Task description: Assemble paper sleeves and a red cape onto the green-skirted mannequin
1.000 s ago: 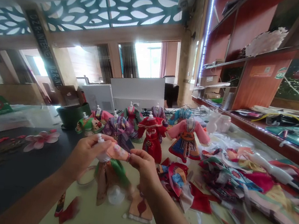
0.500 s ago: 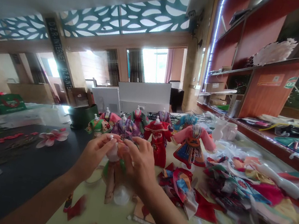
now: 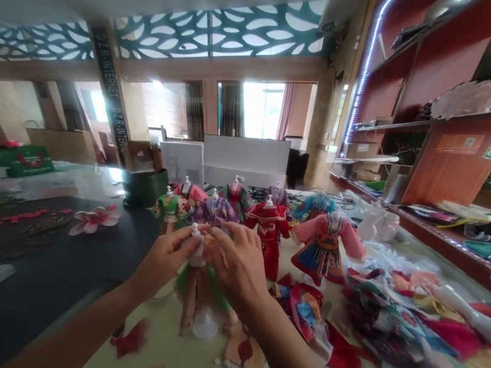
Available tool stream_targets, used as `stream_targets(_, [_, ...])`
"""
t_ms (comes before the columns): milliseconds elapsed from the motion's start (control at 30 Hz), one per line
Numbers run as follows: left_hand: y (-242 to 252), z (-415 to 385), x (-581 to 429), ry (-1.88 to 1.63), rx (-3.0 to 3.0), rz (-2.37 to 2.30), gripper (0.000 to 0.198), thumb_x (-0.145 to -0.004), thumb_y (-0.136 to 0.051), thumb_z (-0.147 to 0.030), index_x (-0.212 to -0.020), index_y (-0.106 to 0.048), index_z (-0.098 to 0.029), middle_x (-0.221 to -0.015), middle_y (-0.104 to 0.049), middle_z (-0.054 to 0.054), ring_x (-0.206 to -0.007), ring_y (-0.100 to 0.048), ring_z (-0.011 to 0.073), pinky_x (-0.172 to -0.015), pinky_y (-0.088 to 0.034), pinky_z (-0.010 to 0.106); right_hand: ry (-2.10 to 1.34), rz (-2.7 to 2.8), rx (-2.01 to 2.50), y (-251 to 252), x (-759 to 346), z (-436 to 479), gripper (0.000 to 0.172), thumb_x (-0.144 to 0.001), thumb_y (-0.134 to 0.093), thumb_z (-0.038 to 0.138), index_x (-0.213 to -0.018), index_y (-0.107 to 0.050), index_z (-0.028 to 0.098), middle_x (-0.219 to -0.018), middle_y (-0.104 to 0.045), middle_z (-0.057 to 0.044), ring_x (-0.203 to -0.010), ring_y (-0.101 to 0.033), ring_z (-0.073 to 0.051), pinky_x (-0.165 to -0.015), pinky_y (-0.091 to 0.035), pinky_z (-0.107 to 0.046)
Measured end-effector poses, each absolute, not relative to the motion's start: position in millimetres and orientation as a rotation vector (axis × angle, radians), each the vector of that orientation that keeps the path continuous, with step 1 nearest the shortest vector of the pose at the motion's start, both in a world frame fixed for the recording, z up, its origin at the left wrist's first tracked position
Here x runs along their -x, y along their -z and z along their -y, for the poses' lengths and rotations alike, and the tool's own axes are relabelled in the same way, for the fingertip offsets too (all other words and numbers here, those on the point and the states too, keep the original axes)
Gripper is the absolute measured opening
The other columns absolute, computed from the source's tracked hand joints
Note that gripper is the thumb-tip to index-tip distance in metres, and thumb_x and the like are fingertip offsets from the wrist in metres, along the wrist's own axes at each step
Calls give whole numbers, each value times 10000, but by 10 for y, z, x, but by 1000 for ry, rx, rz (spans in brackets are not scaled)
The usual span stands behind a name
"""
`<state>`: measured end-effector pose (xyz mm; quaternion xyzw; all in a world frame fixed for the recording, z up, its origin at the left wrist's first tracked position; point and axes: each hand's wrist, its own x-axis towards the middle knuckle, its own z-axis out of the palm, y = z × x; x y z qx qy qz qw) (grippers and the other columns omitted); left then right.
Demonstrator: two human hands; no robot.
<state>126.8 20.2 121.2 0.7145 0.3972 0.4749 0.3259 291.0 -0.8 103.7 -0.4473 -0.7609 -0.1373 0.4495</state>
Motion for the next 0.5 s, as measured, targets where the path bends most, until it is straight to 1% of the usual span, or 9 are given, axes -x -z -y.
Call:
stream_targets(67, [-1208,-203,-1263,-1238,-1877,-1025,428,-852,-529,-405,-1172,-619,-136,-1073,-695,79,-966,-636,234,-761,-507,266,293,1831,1070,-1016,-2919,0,275,-925,-447,241,-1151,-603,231,-1165,-571,-103,-1062,-501,-253,-869,-420,-424])
stream_targets(167, [-1201,-209,-1261,-1223,-1881,-996,429,-866,-507,-406,-1191,-600,-142,-1100,-684,77,-995,-629,228,-797,-504,266,315,1864,1034,-1018,-2902,-7,248,-909,-468,220,-1098,-628,236,-1156,-565,-98,-1048,-500,-256,-874,-410,-420])
stream_targets(300, [-1206,-209,-1264,-1208,-1894,-985,413,-873,-500,-402,-1171,-606,-138,-1088,-681,82,-974,-630,230,-777,-508,272,276,1919,1020,-1057,-2849,-23,215,-901,-468,208,-1041,-631,221,-1058,-592,-96,-998,-516,-249,-874,-410,-409])
stream_targets(400, [-1218,-195,-1271,-1201,-1913,-965,381,-874,-506,-384,-1151,-617,-147,-1083,-679,79,-993,-621,227,-788,-505,269,117,1877,951,-1069,-2820,-38,147,-880,-497,194,-978,-605,216,-1004,-620,-77,-957,-539,-232,-849,-430,-386])
stream_targets(500, [-1227,-188,-1282,-1204,-1940,-929,344,-878,-504,-361,-1139,-622,-170,-1141,-652,72,-1053,-596,218,-849,-486,271,-101,1781,900,-1059,-2804,-61,119,-868,-533,199,-969,-593,217,-1023,-639,-62,-956,-559,-213,-847,-449,-363])
